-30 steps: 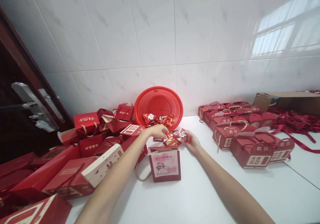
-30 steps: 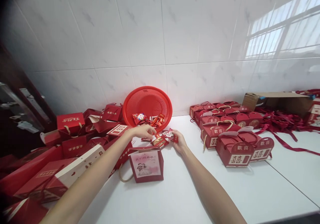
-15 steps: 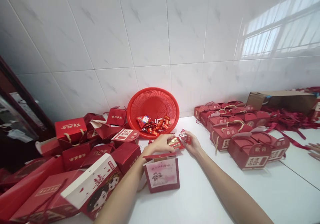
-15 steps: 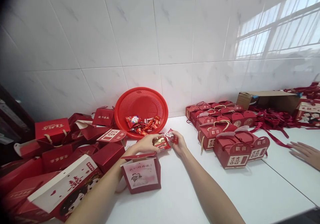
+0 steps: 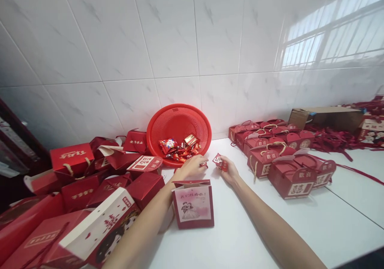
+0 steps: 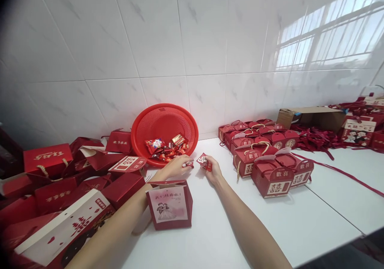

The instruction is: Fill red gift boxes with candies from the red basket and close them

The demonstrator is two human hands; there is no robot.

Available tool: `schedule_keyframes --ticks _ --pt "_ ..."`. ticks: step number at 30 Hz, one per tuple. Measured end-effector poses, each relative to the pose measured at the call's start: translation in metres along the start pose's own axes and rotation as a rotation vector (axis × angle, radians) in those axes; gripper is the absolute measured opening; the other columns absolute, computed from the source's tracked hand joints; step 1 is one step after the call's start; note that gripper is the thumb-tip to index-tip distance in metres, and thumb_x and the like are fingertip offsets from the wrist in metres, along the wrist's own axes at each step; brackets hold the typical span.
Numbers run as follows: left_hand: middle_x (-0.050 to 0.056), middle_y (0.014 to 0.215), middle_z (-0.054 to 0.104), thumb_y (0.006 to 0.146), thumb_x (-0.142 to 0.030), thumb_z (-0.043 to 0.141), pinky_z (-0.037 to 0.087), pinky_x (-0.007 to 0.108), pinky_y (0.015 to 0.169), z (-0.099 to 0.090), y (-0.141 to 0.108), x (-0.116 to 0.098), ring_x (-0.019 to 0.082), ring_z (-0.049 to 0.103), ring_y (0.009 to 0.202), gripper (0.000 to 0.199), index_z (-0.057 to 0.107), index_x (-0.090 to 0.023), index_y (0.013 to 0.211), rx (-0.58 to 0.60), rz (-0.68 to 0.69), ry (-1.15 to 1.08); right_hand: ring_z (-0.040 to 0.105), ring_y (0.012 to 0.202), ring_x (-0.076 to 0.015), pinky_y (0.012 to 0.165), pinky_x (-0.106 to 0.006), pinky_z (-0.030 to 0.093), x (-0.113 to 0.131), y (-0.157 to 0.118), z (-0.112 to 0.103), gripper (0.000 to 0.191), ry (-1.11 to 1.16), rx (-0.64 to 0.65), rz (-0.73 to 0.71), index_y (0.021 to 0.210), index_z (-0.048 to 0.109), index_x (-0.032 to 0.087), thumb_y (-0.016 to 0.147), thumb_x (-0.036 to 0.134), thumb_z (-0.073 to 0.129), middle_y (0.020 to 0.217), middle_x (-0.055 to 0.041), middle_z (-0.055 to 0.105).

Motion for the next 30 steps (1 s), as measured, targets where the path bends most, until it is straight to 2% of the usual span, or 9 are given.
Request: schedule_keyframes --ticks 5,8,10,14,18,23,27,30 --pt "0.009 0.09 0.076 0.08 -0.013 0.059 0.05 0.03 0.08 0.024 0.004 -0.003 0.024 0.069 0.086 0.02 0.076 -0.019 0.087 0.098 0.02 0.0 0.067 0.06 -0.013 0.052 -0.021 0.054 0.0 0.0 0.002 0.015 -0.029 0.033 -0.014 0.08 0.063 0.019 0.072 0.013 0.074 0.07 0.0021 0.071" --pt "0.006 0.092 0.078 0.08 -0.008 0.055 0.05 0.027 0.08 0.028 0.0 -0.002 0.021 0.07 0.086 0.028 0.078 -0.02 0.091 0.116 0.013 -0.054 0.068 0.062 -0.0135 0.054 -0.023 0.055 -0.001 0.0 0.004 0.016 -0.04 0.041 -0.016 0.082 0.064 0.019 0.072 0.014 0.075 0.071 0.0018 0.072" --pt "0.003 0.097 0.079 0.077 -0.006 0.054 0.051 0.024 0.082 0.028 -0.004 -0.002 0.019 0.071 0.088 0.034 0.079 -0.021 0.095 0.125 -0.001 -0.101 0.067 0.061 -0.013 0.051 -0.021 0.053 -0.001 0.0 0.005 0.016 -0.047 0.043 -0.014 0.083 0.064 0.019 0.073 0.014 0.075 0.071 0.0019 0.072" --pt "0.0 0.106 0.079 0.075 -0.005 0.055 0.051 0.021 0.088 0.012 -0.014 0.008 0.018 0.071 0.098 0.037 0.08 -0.022 0.096 0.097 -0.099 -0.129 0.065 0.057 -0.0118 0.044 -0.019 0.049 -0.002 0.001 0.003 0.015 -0.047 0.042 -0.004 0.083 0.064 0.02 0.075 0.016 0.075 0.068 0.0033 0.07" --pt "0.007 0.111 0.078 0.082 -0.015 0.058 0.051 0.029 0.094 -0.015 -0.028 0.037 0.024 0.07 0.107 0.031 0.079 -0.021 0.104 0.002 -0.302 -0.052 0.064 0.055 -0.0112 0.043 -0.018 0.049 -0.005 0.0 0.004 0.012 -0.026 0.04 0.023 0.08 0.063 0.02 0.076 0.015 0.073 0.066 0.004 0.069" --pt "0.01 0.121 0.074 0.086 -0.013 0.053 0.049 0.033 0.098 -0.04 -0.029 0.068 0.027 0.065 0.116 0.038 0.074 -0.022 0.117 -0.132 -0.493 0.065 0.066 0.058 -0.0125 0.044 -0.018 0.05 -0.013 -0.004 0.009 0.01 -0.006 0.046 0.069 0.08 0.064 0.018 0.076 0.013 0.071 0.067 0.0021 0.07" --pt "0.01 0.132 0.067 0.085 -0.008 0.053 0.046 0.035 0.105 -0.036 -0.005 0.062 0.026 0.061 0.122 0.038 0.077 -0.022 0.112 -0.152 -0.442 0.126 0.066 0.058 -0.013 0.044 -0.018 0.051 -0.015 -0.006 0.012 0.01 0.002 0.042 0.077 0.08 0.064 0.018 0.076 0.012 0.071 0.066 0.0021 0.069" --pt "0.007 0.138 0.063 0.08 -0.002 0.056 0.041 0.036 0.111 -0.028 0.013 0.051 0.026 0.055 0.129 0.049 0.073 -0.026 0.12 -0.142 -0.361 0.161 0.067 0.061 -0.0135 0.049 -0.02 0.055 -0.015 -0.008 0.014 0.012 -0.002 0.046 0.079 0.079 0.063 0.018 0.075 0.01 0.071 0.068 0.0016 0.069"
Point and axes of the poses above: each hand's wrist, its own y-axis towards the middle knuckle, its own z-axis out of the palm, x = y × z, the point moved 9 cm from there along y, towards the middle knuckle
